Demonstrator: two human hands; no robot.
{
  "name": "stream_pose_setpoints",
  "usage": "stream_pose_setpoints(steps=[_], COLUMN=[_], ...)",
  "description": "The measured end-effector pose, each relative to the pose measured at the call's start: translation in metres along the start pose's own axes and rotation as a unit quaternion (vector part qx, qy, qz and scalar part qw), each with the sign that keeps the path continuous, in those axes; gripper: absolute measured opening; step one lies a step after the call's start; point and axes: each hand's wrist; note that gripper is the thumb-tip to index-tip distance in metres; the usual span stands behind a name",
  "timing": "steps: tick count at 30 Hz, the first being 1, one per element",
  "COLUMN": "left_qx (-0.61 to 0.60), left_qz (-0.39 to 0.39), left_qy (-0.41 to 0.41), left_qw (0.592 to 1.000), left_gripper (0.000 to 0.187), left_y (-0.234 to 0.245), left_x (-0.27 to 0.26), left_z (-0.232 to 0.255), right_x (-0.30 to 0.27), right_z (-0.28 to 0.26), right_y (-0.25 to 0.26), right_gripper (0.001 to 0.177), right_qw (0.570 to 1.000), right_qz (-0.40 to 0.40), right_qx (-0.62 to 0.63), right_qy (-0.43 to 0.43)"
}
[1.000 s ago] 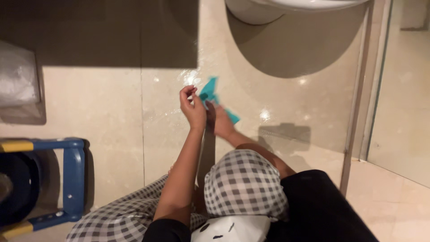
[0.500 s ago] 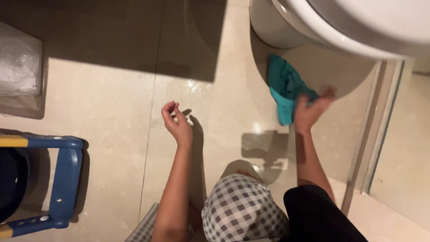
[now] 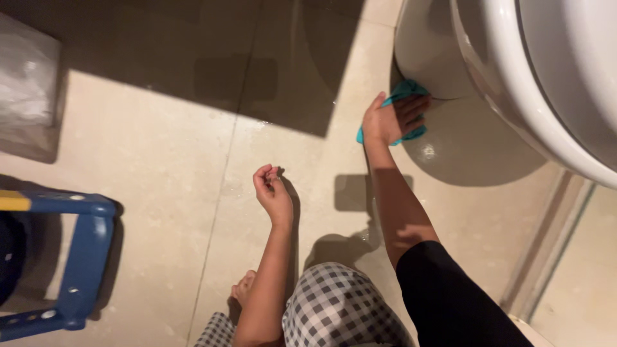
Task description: The person cleans the bathroom floor by scrubbing with a steel wool pad and a yellow cup, then wiping with a blue cloth. They rinse the cloth at the sink and continue wiping the floor around the toilet and near the shower.
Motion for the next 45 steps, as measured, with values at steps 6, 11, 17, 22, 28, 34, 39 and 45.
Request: stream_pose_setpoints(steps=[6,11,17,22,28,34,39,45], left_qx=[-0.126,-0.096,-0.081,-0.080,-0.050,-0.031,-0.014,-0.042], left_qz=[-0.041,-0.068,-0.043,-0.009,0.018,0.054,0.069,0.083], left_qy=[0.009,-0.012,-0.005,-0.004,0.008,0.009,0.005,0.011], left_qw=[0.991,0.993,0.996,0.997,0.999,0.998,0.997,0.996], left_gripper=[0.024,0.025,0.023,0.022,0.021,0.020,0.020,0.018], left_y=[-0.055,-0.065,-0.044,-0.032,-0.007,0.013,0.035,0.048], left_x=[-0.011,-0.011,0.011,0.016,0.027,0.040,0.053,0.049], left_z=[-0.004,0.025,0.047,0.025,0.004,-0.002,-0.006,-0.003], right_x=[-0.045,-0.160,-0.164,-0.130,-0.009,0.036,0.118,0.137], right_z=[-0.009,-0.032,0.046,0.075,-0.050,-0.052,-0.098,-0.178], right_y=[0.018,0.048,0.069,0.047,0.081,0.051,-0.005,-0.025], right_gripper=[0.080,0.062,0.065,0.066,0.085,0.077,0.083,0.074], right_qw=[0.974,0.884,0.827,0.845,0.909,0.917,0.936,0.875], right_qz=[-0.012,-0.195,-0.097,-0.127,-0.103,-0.077,-0.016,0.013], right_qx=[0.088,0.348,0.296,0.062,0.257,0.185,0.128,0.179], right_qy=[0.210,0.246,0.468,0.516,0.312,0.345,0.326,0.451])
Point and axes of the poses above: each hand's wrist, its own x-axis towards the middle knuckle, its own y-axis out of the back of the hand, z = x × y, and after that the axes turned 4 degrees about -x, right-handed
